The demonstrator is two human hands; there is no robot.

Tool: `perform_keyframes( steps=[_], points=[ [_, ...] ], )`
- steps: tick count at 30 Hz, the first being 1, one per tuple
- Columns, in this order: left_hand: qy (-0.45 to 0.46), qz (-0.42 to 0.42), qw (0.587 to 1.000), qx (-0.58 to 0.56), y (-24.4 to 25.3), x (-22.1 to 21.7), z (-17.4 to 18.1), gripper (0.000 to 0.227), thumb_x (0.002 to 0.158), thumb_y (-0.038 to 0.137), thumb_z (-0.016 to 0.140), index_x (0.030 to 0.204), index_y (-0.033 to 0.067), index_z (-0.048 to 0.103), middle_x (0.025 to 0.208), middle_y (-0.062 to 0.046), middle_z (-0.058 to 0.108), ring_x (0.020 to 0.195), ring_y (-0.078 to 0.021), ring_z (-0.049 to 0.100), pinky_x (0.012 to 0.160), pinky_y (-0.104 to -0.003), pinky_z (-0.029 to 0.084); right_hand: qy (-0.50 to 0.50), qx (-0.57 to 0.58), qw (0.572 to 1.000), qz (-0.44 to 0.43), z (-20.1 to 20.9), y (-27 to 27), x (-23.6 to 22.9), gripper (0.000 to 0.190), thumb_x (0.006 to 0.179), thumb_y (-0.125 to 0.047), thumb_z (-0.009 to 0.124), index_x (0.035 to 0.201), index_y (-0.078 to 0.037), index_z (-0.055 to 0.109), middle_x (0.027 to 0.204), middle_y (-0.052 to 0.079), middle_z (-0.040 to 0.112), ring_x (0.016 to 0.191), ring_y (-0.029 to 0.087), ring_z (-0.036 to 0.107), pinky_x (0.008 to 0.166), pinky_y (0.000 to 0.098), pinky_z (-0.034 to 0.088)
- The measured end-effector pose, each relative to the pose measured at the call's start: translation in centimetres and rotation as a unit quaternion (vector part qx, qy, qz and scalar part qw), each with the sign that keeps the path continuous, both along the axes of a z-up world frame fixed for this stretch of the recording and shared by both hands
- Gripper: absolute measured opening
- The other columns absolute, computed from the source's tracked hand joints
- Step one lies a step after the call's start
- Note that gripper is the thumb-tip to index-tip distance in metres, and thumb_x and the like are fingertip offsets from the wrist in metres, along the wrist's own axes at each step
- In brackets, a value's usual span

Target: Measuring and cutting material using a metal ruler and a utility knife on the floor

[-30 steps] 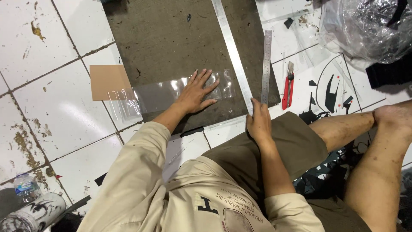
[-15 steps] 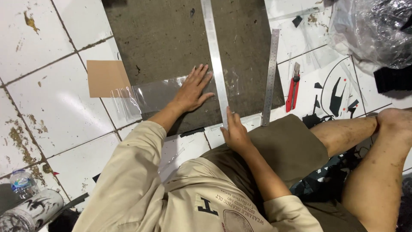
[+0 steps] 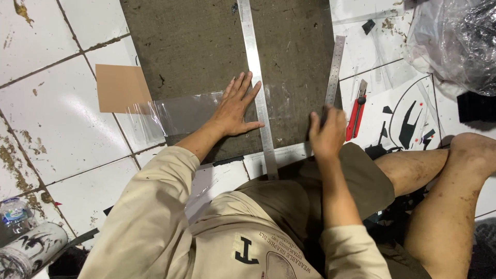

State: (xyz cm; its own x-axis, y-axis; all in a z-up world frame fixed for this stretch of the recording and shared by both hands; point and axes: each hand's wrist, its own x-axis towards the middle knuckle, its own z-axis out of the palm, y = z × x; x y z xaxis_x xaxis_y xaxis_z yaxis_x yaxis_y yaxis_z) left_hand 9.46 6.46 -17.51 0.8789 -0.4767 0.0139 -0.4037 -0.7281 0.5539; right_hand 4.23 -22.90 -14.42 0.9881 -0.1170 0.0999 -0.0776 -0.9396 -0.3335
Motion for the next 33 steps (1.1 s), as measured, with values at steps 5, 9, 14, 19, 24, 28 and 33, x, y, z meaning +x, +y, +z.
perform_keyframes(
  steps=[5, 9, 14, 19, 24, 28, 33],
  points=[
    [0.057, -0.001, 0.998, 0.040, -0.5, 0.4, 0.2, 0.123, 0.068, 0.069, 0.083, 0.165, 0.0241, 0.023, 0.172, -0.013, 0.012, 0.157, -0.0432, 0.008, 0.129, -0.056, 0.008, 0.032, 0.062, 0.992, -0.108, -1.8, -1.6, 2.7, 0.046, 0.091, -0.018, 0.081, 0.127, -0.008, 0.055, 0.102, 0.016, 0.058, 0.099, 0.045, 0.061, 0.084, 0.0566, 0.050],
    [0.084, 0.001, 0.995, 0.055, -0.8, 0.5, 1.4, 0.134, 0.061, 0.074, 0.085, 0.166, 0.0243, 0.019, 0.173, -0.012, 0.008, 0.157, -0.0463, 0.003, 0.127, -0.059, 0.002, 0.030, 0.102, 0.982, -0.155, -4.5, -3.1, 3.4, 0.041, 0.089, -0.014, 0.081, 0.122, -0.014, 0.057, 0.089, 0.005, 0.064, 0.093, 0.037, 0.067, 0.082, 0.0515, 0.051],
    [0.086, -0.006, 0.994, 0.073, -1.0, 0.7, 2.2, 0.141, 0.056, 0.079, 0.084, 0.167, 0.0231, 0.017, 0.173, -0.014, 0.010, 0.154, -0.0515, 0.004, 0.124, -0.068, 0.003, 0.001, 0.147, 0.975, -0.167, -4.3, -3.8, 4.2, 0.038, 0.083, -0.005, 0.083, 0.114, -0.008, 0.062, 0.094, 0.014, 0.063, 0.084, 0.037, 0.068, 0.076, 0.0475, 0.051],
    [0.093, -0.009, 0.993, 0.074, -1.0, 0.7, 2.2, 0.139, 0.058, 0.080, 0.082, 0.167, 0.0241, 0.016, 0.173, -0.013, 0.008, 0.155, -0.0499, 0.002, 0.124, -0.067, 0.002, 0.047, 0.219, 0.966, -0.130, -4.9, -6.1, 4.9, 0.028, 0.087, -0.003, 0.077, 0.111, -0.006, 0.064, 0.085, 0.007, 0.062, 0.074, 0.023, 0.065, 0.067, 0.0346, 0.049],
    [0.093, -0.006, 0.993, 0.074, -1.0, 0.6, 1.8, 0.140, 0.058, 0.082, 0.080, 0.167, 0.0252, 0.013, 0.174, -0.012, 0.006, 0.155, -0.0492, 0.001, 0.123, -0.067, 0.001, 0.082, 0.344, 0.935, -0.024, 4.4, -5.5, 5.5, 0.015, 0.102, 0.009, 0.058, 0.113, 0.002, 0.065, 0.089, 0.014, 0.067, 0.077, 0.022, 0.065, 0.073, 0.0310, 0.050],
    [0.090, -0.005, 0.992, 0.086, -1.1, 0.6, 2.1, 0.138, 0.059, 0.084, 0.078, 0.167, 0.0260, 0.014, 0.174, -0.012, 0.006, 0.156, -0.0480, -0.001, 0.123, -0.067, 0.000, 0.157, 0.117, 0.980, 0.037, 4.1, -8.9, 5.9, 0.025, 0.106, -0.037, 0.071, 0.089, -0.018, 0.073, 0.068, 0.004, 0.065, 0.066, 0.025, 0.062, 0.079, 0.0326, 0.042],
    [0.091, -0.008, 0.991, 0.094, -1.1, 0.4, 1.9, 0.130, 0.062, 0.084, 0.076, 0.167, 0.0354, 0.015, 0.174, -0.010, 0.001, 0.156, -0.0485, -0.003, 0.123, -0.067, -0.003, 0.186, -0.037, 0.976, 0.108, 2.8, -8.4, 6.2, 0.048, 0.098, -0.061, 0.074, 0.077, -0.018, 0.072, 0.059, 0.010, 0.064, 0.072, 0.040, 0.067, 0.091, 0.0368, 0.037]
  ],
)
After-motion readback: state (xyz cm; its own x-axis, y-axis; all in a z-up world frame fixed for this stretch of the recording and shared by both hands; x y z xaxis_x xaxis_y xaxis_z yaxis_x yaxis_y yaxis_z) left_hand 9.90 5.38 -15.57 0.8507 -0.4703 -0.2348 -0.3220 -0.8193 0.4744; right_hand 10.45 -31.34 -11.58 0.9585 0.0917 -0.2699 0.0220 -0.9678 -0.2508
